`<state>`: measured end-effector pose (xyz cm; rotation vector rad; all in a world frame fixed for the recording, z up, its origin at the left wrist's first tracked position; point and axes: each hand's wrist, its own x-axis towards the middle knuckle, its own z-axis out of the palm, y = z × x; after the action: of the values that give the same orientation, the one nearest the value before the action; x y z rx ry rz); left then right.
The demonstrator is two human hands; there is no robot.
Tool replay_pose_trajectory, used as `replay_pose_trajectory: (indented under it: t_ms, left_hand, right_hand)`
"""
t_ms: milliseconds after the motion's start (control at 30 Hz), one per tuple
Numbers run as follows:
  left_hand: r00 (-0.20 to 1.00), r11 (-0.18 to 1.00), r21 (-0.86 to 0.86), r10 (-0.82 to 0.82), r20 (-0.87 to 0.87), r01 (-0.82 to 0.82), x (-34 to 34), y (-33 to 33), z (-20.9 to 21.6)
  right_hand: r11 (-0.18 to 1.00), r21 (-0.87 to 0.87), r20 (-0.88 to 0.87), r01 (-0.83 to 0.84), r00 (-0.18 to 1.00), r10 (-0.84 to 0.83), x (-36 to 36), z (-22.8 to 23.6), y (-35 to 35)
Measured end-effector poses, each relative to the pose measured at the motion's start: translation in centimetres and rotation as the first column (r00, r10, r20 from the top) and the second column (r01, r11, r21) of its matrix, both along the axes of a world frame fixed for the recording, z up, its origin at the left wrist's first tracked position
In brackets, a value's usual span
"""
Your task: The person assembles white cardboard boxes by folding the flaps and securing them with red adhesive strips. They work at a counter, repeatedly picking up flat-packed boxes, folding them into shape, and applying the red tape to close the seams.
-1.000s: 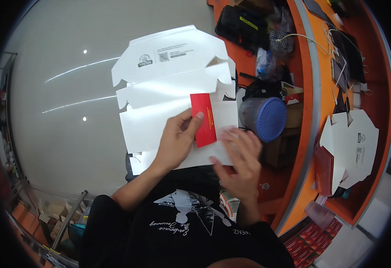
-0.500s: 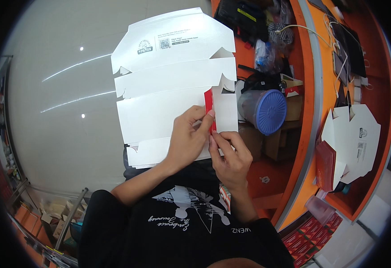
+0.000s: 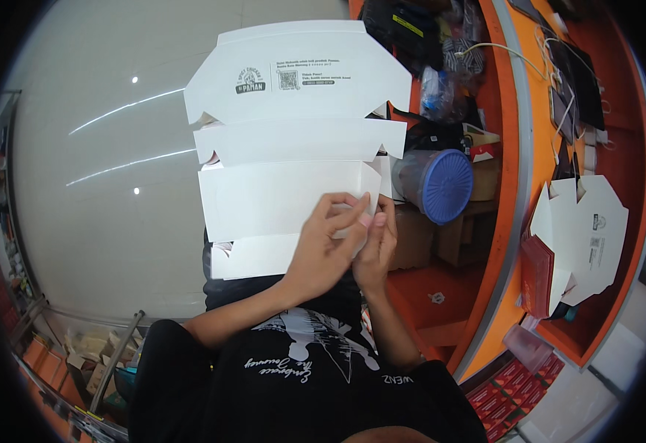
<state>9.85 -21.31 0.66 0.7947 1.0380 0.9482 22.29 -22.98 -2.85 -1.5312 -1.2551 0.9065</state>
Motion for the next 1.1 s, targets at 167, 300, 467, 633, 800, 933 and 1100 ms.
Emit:
replay_pose_trajectory:
  t_ms: [167, 300, 467, 633, 800, 933, 1100]
  left_hand:
    - [0.978, 0.989, 0.128, -0.048, -0.205, 0.075, -0.1, -0.3, 0.7]
    - [0.963, 0.975, 0.198, -0.044, -0.266, 0.100, 0.3, -1.0, 0.2]
    - [0.942, 0.964, 0.144, -0.174, -0.288, 0.222, 0.6, -2.0, 0.0]
    - [0.956, 0.978, 0.137, -0.118, -0.270, 0.159, 0.5, -0.9, -0.5]
    - [0.953, 0.978, 0.163, -0.078, -0.293, 0.130, 1.0, -0.8, -1.2]
    - [0.952, 0.974, 0.164, -0.105, -0.287, 0.157, 1.0, -0.9, -1.3]
    - [0.937, 0.967, 0.169, -0.125, -0.327, 0.188, 1.2, -0.7, -1.0]
  right_hand:
    - [0.984, -0.170, -0.495, -0.050, 0.868, -0.041, 1.2, 0.6, 0.5]
    - [0.983, -0.175, -0.470, 0.052, 0.873, -0.130, 3.5, -0.2, 3.6]
    - [0.989, -0.101, -0.168, 0.108, 0.978, -0.124, 4.4, 3.3, 7.3]
    - [0.994, -0.081, 0.229, -0.078, 0.969, 0.094, 3.7, 5.8, 5.6]
    - [0.989, -0.053, 0.231, -0.136, 0.962, 0.144, 1.9, 5.7, 3.7]
    - [0.952, -0.306, 0.224, 0.005, 0.972, 0.067, 2.1, 6.8, 6.0]
    - [0.951, -0.308, 0.280, -0.024, 0.953, 0.115, 3.1, 6.8, 7.5]
